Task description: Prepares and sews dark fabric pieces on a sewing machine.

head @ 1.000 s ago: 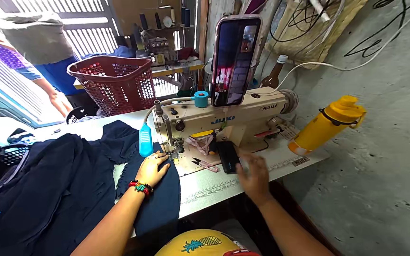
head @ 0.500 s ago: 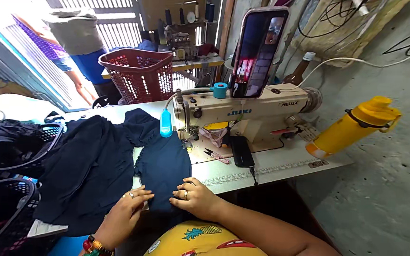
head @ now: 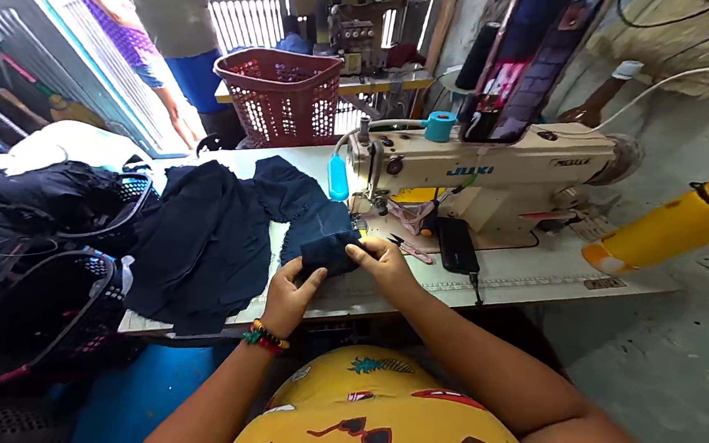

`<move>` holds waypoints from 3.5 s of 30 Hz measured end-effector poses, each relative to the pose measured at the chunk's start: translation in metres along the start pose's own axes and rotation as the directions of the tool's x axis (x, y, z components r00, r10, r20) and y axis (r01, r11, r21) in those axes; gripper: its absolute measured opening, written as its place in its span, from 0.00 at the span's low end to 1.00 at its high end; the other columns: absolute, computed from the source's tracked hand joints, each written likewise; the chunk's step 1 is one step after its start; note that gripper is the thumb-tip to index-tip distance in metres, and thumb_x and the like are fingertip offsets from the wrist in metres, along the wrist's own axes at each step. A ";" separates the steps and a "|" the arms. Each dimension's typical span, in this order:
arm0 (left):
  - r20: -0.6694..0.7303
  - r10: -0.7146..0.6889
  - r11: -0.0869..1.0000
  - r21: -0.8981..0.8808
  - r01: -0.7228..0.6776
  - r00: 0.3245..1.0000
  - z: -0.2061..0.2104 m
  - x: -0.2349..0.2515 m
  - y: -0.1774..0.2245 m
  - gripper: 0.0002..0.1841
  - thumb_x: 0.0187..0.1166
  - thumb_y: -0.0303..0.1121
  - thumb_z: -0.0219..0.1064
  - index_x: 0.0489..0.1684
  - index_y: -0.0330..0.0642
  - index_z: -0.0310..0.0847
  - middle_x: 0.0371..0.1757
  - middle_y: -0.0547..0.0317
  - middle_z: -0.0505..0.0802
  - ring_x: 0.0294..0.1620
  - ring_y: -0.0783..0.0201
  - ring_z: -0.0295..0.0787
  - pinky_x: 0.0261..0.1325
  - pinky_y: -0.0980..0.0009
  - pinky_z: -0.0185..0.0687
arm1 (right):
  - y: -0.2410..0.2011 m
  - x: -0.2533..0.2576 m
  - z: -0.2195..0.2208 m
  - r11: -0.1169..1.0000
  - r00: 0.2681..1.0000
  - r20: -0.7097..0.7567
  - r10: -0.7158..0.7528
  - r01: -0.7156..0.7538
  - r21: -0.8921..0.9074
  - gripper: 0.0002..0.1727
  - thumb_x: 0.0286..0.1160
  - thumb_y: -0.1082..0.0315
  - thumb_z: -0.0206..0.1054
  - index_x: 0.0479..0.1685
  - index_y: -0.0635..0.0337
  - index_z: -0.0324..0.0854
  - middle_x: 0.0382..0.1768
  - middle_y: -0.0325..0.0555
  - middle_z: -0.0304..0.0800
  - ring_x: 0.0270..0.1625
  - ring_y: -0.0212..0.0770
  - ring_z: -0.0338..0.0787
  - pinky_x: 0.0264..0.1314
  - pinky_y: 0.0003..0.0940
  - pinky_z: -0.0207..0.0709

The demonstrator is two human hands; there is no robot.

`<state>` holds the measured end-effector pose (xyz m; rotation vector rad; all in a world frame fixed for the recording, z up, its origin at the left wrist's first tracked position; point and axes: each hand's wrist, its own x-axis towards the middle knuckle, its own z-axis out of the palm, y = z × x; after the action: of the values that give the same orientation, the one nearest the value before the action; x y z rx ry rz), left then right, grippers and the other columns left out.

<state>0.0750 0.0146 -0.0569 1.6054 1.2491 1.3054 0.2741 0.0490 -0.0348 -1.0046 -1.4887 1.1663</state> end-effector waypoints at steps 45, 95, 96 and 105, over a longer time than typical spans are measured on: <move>0.434 0.497 0.610 0.440 -0.659 0.751 -0.042 -0.068 -0.050 0.11 0.90 0.34 0.57 0.50 0.53 0.88 0.56 0.62 0.95 0.74 0.58 0.83 0.80 0.63 0.72 | 0.053 -0.090 -0.006 0.369 0.686 0.479 -0.547 0.712 -0.597 0.11 0.80 0.74 0.61 0.40 0.55 0.91 0.41 0.45 0.99 0.50 0.42 0.98 0.58 0.37 0.89; 0.282 -0.796 0.509 -0.168 0.844 0.536 0.049 0.013 0.014 0.17 0.76 0.37 0.75 0.52 0.32 0.81 0.40 0.49 0.94 0.41 0.61 0.94 0.47 0.65 0.90 | 0.029 -0.089 0.004 0.077 0.499 0.546 -0.672 0.781 -0.619 0.10 0.80 0.76 0.60 0.41 0.65 0.89 0.36 0.50 0.97 0.46 0.47 0.98 0.63 0.41 0.88; 0.279 -0.801 0.505 -0.160 0.848 0.530 0.049 0.014 0.014 0.17 0.77 0.35 0.74 0.53 0.32 0.80 0.41 0.49 0.94 0.41 0.61 0.94 0.47 0.65 0.90 | 0.029 -0.089 0.005 0.082 0.501 0.546 -0.672 0.782 -0.618 0.10 0.80 0.76 0.60 0.41 0.65 0.89 0.36 0.49 0.97 0.46 0.47 0.98 0.62 0.41 0.88; 0.297 -0.800 0.518 -0.100 0.850 0.522 0.051 0.016 0.013 0.20 0.75 0.35 0.77 0.55 0.30 0.79 0.41 0.48 0.94 0.41 0.62 0.95 0.48 0.66 0.91 | 0.029 -0.089 0.005 0.080 0.501 0.553 -0.666 0.785 -0.614 0.10 0.80 0.76 0.60 0.42 0.65 0.89 0.36 0.50 0.97 0.46 0.47 0.98 0.63 0.41 0.88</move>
<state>0.1278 0.0285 -0.0529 0.7191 1.3899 0.5798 0.2887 -0.0314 -0.0806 -0.4912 -2.3297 -0.3705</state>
